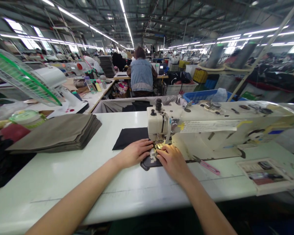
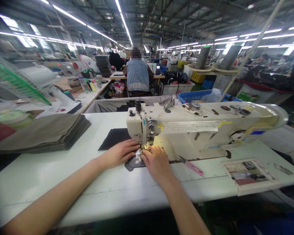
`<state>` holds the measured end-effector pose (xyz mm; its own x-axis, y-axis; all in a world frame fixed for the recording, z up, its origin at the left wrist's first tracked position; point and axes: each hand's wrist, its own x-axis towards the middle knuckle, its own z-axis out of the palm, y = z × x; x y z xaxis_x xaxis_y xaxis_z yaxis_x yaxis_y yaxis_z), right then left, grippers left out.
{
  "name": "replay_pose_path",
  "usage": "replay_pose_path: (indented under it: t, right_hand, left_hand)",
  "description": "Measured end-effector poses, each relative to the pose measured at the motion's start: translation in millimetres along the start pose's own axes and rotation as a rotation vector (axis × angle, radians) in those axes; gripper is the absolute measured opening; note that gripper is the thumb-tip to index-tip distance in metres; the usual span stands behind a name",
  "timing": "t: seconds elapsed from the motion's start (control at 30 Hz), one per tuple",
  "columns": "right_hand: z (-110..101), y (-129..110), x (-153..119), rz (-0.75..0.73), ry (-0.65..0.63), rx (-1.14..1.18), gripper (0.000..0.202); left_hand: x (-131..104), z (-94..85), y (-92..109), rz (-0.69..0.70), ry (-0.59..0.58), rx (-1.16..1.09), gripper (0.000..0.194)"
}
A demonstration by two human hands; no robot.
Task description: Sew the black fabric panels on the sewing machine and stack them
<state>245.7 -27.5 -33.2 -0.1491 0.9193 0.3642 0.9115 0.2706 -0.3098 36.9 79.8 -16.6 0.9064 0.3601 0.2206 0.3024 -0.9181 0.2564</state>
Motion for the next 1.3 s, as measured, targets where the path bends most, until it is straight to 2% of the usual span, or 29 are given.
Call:
replay_pose_path:
  t: [0.4,0.53,0.67,0.77,0.93,1.03,1.1,1.17,1.23,1.3]
  right_hand:
    - [9.3,-3.5,-35.1,-0.012,0.099,0.097,0.029]
    - [12.2,-1.7,-37.0,-0.018,0.107,0.093,0.029]
    - [13.0,0.2,-38.3,-0.032,0.125,0.108,0.028]
    - [14.3,1.6,-40.2,-0.048,0.152,0.126,0.028]
    - [19.5,6.4,-41.8,-0.071,0.179,0.129,0.026]
    - [23.5,10.6,-43.6,-0.098,0.187,0.125,0.027]
    - [26.9,14.4,-45.7,-0.117,0.196,0.122,0.028]
    - [31.3,18.9,-47.6,-0.138,0.208,0.113,0.030]
    - [36.0,23.5,-48.6,-0.165,0.222,0.102,0.033]
    - [39.8,27.1,-48.5,-0.196,0.244,0.090,0.035]
  left_hand:
    - [-3.9,6.2,0.2,-0.047,0.038,-0.010,0.040]
    - [-2.6,8.5,0.1,-0.140,0.015,0.005,0.039]
    - [-6.3,4.3,8.8,-0.224,-0.049,0.039,0.040]
    - [-16.0,-1.8,21.2,-0.233,-0.034,0.104,0.036]
    - [-32.4,0.7,33.5,-0.483,0.076,0.285,0.039]
    - [-36.0,2.8,27.1,-0.556,0.081,0.290,0.056]
    - [-39.2,-5.4,17.1,-0.606,0.098,0.285,0.065]
    - [-48.0,-25.4,2.5,-0.696,0.134,0.305,0.052]
    - [-65.5,-55.8,-15.2,-0.816,0.173,0.358,0.034]
    - [-90.9,-90.2,-33.5,-0.976,0.204,0.416,0.031]
